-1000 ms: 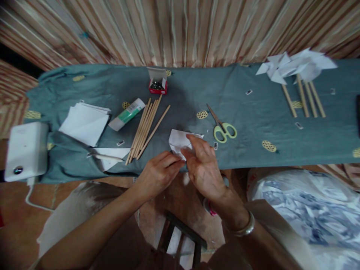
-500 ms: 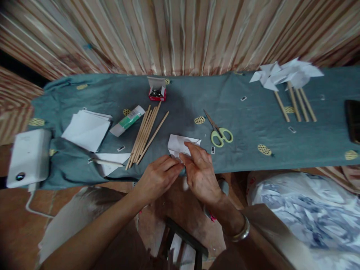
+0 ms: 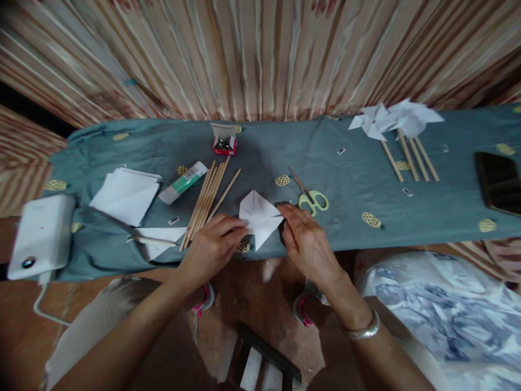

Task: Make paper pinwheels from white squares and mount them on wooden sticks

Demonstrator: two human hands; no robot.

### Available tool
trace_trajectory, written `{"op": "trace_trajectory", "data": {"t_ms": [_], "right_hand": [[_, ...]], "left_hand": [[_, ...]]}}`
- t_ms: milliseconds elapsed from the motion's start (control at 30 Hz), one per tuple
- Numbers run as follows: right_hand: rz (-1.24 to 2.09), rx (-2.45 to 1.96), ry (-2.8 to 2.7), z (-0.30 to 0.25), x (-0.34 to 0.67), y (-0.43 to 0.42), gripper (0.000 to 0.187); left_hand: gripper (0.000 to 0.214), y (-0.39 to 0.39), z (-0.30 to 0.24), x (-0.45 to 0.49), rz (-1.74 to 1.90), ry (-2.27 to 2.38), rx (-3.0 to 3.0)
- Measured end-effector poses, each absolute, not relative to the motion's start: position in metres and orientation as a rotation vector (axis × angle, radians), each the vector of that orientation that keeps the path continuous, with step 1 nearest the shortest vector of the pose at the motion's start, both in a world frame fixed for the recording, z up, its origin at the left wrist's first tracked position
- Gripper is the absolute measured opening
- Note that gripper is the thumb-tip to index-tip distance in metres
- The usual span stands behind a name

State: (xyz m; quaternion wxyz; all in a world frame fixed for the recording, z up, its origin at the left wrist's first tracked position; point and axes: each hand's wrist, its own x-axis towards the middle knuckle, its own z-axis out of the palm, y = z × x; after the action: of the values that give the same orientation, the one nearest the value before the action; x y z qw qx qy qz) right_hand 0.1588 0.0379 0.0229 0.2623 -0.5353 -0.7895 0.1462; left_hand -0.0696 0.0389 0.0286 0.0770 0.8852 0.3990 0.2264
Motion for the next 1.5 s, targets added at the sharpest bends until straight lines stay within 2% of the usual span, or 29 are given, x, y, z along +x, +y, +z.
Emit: {"op": "trace_trajectory", "data": {"t_ms": [200, 333, 500, 867, 1100, 1200, 1333, 1500], "right_hand": [[0.561, -1.499, -2.046, 0.030, 0.159, 0.028, 0.031], [0.570, -1.506, -2.022, 0.031, 0.156, 0.027, 0.029], [0.652, -1.537, -1.985, 0.034, 0.152, 0.024, 0.027], [0.837, -1.577, -1.888, 0.041, 0.156, 0.022, 0.023], [0.871, -1.338, -1.943, 0.029, 0.163, 0.024, 0.026], [0.938, -1.283, -1.932, 0.025, 0.161, 0.024, 0.018], [0.976, -1.260, -1.902, 0.023, 0.157, 0.027, 0.009], [0.939, -1.276, -1.948, 0.020, 0.154, 0.032, 0.013]], "left_hand": [[0.023, 0.050, 0.032, -0.081, 0.763, 1.293, 2.621], [0.015, 0.040, 0.034, -0.066, 0.730, 1.242, 2.623], [0.013, 0.032, 0.032, -0.050, 0.545, 1.194, 2.688], [0.010, 0.028, 0.027, -0.050, 0.477, 1.189, 2.756], [0.017, 0.024, 0.024, -0.053, 0.642, 1.171, 2.691], [0.018, 0.020, 0.024, -0.055, 0.697, 1.132, 2.699], [0.016, 0.017, 0.025, -0.057, 0.683, 1.100, 2.716], [0.014, 0.016, 0.025, -0.058, 0.624, 1.097, 2.725]]}}
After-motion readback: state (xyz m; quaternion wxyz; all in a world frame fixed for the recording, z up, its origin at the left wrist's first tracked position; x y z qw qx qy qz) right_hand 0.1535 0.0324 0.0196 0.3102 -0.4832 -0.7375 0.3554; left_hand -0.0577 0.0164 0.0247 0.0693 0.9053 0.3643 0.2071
